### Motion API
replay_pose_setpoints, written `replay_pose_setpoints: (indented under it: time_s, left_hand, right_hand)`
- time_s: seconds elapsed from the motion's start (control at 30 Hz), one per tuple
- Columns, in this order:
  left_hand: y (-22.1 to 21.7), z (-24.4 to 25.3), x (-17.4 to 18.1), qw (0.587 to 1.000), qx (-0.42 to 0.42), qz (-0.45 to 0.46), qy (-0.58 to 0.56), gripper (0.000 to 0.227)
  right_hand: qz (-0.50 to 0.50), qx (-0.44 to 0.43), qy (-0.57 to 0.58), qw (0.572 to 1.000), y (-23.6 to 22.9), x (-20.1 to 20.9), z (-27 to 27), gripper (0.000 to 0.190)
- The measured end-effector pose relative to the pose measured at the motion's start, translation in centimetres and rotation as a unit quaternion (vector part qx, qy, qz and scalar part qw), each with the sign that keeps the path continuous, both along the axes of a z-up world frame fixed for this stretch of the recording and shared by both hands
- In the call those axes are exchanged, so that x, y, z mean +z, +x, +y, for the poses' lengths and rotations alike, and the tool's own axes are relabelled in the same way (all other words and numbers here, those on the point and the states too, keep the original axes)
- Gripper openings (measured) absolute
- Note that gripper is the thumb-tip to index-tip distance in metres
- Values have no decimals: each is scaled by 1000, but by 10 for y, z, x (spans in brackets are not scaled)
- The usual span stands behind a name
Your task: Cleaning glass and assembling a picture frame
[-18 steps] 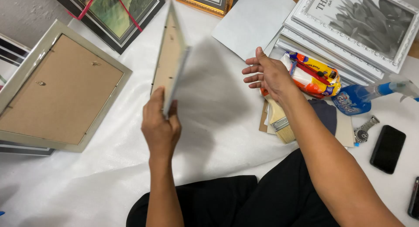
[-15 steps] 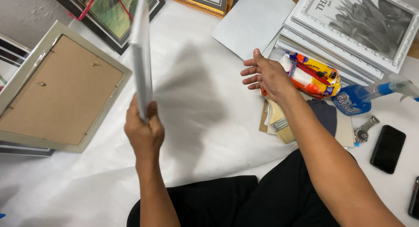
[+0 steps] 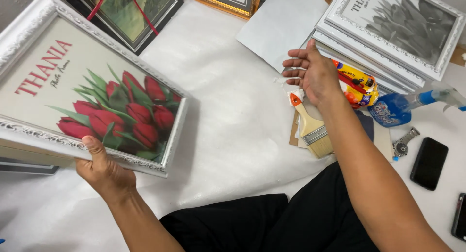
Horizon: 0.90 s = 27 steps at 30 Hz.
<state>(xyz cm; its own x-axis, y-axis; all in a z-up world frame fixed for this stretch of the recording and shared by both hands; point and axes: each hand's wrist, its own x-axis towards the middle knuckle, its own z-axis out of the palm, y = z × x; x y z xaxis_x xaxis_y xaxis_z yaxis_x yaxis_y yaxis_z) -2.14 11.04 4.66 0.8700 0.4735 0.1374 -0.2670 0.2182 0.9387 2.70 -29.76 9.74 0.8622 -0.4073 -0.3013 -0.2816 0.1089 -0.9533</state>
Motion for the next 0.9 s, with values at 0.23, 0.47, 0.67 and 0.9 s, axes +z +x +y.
replay_pose_setpoints:
  time_s: [0.23, 0.47, 0.67, 0.9]
  left_hand:
    - [23, -59, -44, 965, -130, 79, -212, 47]
    - [24, -112, -80, 943, -100, 172, -267, 36]
    - [19, -117, -68, 943, -105, 201, -245, 37]
    - [37, -100, -101, 952, -55, 179, -242, 36]
  right_hand:
    - [-23, -6, -74, 997, -1, -23, -59, 21]
    - [173, 105, -334, 921, 2, -156, -120, 27]
    - [230, 192, -502, 811, 12, -183, -120, 39]
    - [228, 205, -559, 770, 14, -192, -114, 27]
